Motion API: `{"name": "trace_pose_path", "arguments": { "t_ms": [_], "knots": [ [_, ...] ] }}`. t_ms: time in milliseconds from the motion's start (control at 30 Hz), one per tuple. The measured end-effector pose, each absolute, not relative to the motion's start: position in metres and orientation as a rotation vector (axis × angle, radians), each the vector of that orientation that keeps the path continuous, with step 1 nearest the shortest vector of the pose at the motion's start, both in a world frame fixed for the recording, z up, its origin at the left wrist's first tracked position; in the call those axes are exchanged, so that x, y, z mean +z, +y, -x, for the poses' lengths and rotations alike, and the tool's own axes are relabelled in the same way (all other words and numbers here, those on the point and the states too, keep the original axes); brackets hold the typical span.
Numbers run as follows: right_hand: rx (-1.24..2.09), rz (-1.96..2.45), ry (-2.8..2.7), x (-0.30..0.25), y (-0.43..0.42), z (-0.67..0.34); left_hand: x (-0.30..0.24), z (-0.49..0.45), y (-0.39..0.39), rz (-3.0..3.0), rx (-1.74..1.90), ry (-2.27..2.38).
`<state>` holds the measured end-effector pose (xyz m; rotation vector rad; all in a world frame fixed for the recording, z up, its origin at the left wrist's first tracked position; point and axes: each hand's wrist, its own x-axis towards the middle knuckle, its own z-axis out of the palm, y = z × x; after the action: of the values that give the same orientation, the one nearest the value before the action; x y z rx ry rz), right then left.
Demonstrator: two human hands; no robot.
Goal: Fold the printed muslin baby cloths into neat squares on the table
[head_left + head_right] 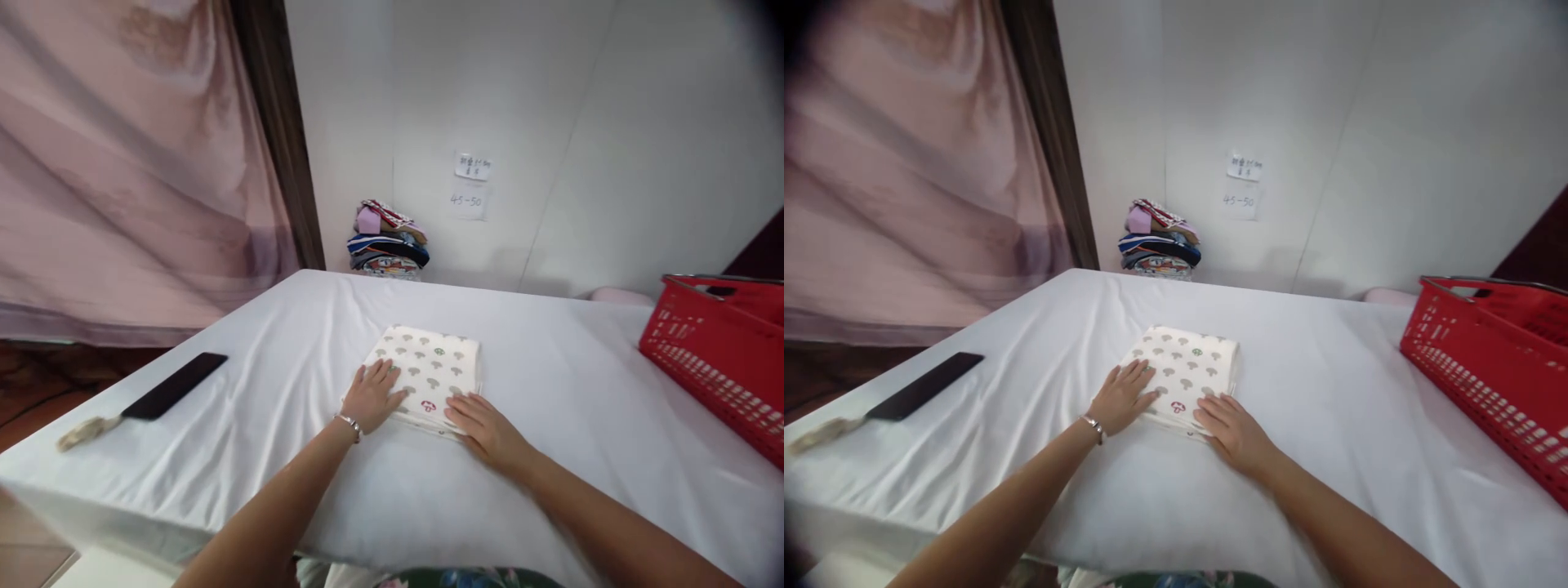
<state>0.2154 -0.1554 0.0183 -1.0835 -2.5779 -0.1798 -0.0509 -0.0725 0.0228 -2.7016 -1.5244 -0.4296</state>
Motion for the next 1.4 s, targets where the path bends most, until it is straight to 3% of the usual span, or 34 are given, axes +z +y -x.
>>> {"name": "trace_pose_path", "arguments": {
  "t_ms": [200, 367, 633, 933, 1100, 1267, 1400],
  "knots": [
    [-0.021, 1.146, -2.558, 0.060, -0.152, -0.197, 0.047, 0.049, -0.059, 2.826, -0.229, -1.627],
    [-0.097, 1.265, -2.386, 0.084, -0.096, -0.166, 0.063, 0.024, -0.034, 2.692, -0.302, -1.553],
    [0.079, 2.047, -2.150, 0.026, -0.021, -0.190, 0.017, 0.021, -0.030, 2.740, -0.243, -1.574],
    [-0.007, 2.038, -2.188, 0.012, -0.021, -0.193, 0.050, 0.010, -0.001, 2.737, -0.237, -1.652],
    [-0.078, 1.981, -2.202, 0.008, -0.020, -0.196, 0.032, 0.001, 0.018, 2.743, -0.215, -1.651],
    [0.028, 2.014, -2.203, 0.032, -0.025, -0.190, 0.019, 0.003, 0.018, 2.742, -0.248, -1.671],
    [-0.017, 1.742, -2.270, 0.058, -0.058, -0.167, 0.019, 0.003, 0.018, 2.734, -0.274, -1.656]
  ]
}}
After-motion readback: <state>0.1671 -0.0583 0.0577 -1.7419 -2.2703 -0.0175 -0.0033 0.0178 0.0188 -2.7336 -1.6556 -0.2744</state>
